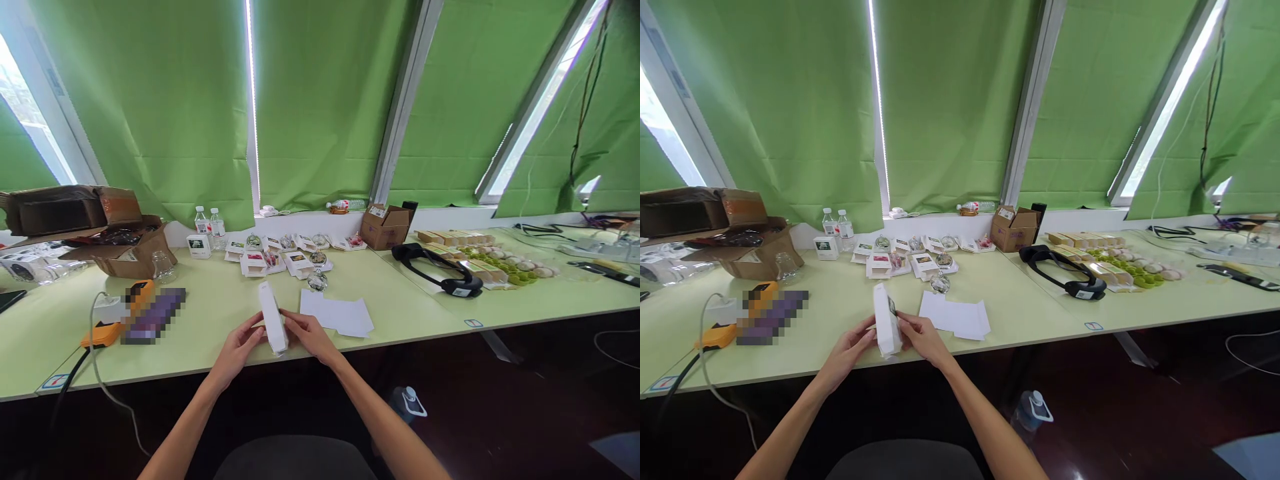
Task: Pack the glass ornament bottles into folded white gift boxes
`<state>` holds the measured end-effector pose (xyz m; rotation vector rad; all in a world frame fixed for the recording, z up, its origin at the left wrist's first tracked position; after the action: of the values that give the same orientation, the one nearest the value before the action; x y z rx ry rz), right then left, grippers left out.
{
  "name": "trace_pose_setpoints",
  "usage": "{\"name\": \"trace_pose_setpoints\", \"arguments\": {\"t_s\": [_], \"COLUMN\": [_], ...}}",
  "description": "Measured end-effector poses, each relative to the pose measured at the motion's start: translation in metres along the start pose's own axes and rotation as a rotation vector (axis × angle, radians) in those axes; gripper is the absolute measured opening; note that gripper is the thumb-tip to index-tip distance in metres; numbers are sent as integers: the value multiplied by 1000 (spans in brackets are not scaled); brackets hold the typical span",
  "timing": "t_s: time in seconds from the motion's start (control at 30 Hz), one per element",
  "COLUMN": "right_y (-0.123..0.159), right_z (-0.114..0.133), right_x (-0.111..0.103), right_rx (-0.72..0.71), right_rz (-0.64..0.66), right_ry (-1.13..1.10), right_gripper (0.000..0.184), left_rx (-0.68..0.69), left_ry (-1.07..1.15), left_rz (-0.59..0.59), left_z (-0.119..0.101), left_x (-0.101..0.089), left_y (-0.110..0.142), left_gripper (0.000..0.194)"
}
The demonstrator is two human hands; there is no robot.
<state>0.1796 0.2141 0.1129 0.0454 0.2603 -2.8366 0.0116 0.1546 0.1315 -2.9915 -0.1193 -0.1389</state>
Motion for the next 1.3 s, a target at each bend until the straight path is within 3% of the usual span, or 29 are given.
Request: {"name": "trace_pose_setpoints", "arguments": {"t_s": [0.23,0.43,0.6,0.77,0.93,1.13,1.3], "right_y": [8,8,7,6,4,7,7], "right_z": [17,17,17,15,10,15,16], "right_x": [2,4,5,3,-1,0,0], "right_rx": [3,50,54,77,66,1,0], "right_rz": [91,191,152,85,16,66,104], "right_ry": [35,-111,-146,-206,-202,-172,-158], "right_gripper": [58,48,50,67,92,71,68], "left_rx": [37,-19,-79,-41,-41,-32,2], "left_ry": [-65,80,129,76,44,34,23], "left_rz": [-31,-76,-135,-53,-13,7,30], "left_z": [4,7,3,-3,-6,-6,-3], "left_x": [7,3,-6,-1,1,3,2], "left_y": [4,2,0,3,6,7,6], "left_gripper": [67,84,78,87,70,64,57]}}
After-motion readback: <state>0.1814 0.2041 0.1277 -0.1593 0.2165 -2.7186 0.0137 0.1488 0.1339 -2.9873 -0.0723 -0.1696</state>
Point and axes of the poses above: each hand's wrist, its own y-axis away from the middle knuckle, its own x-axis out of the palm, z = x × y, the point moved 5 cm from there along -y, towards the middle knuckle, and after that the axes turned 12 degrees about -z, right-handed, at the moved point
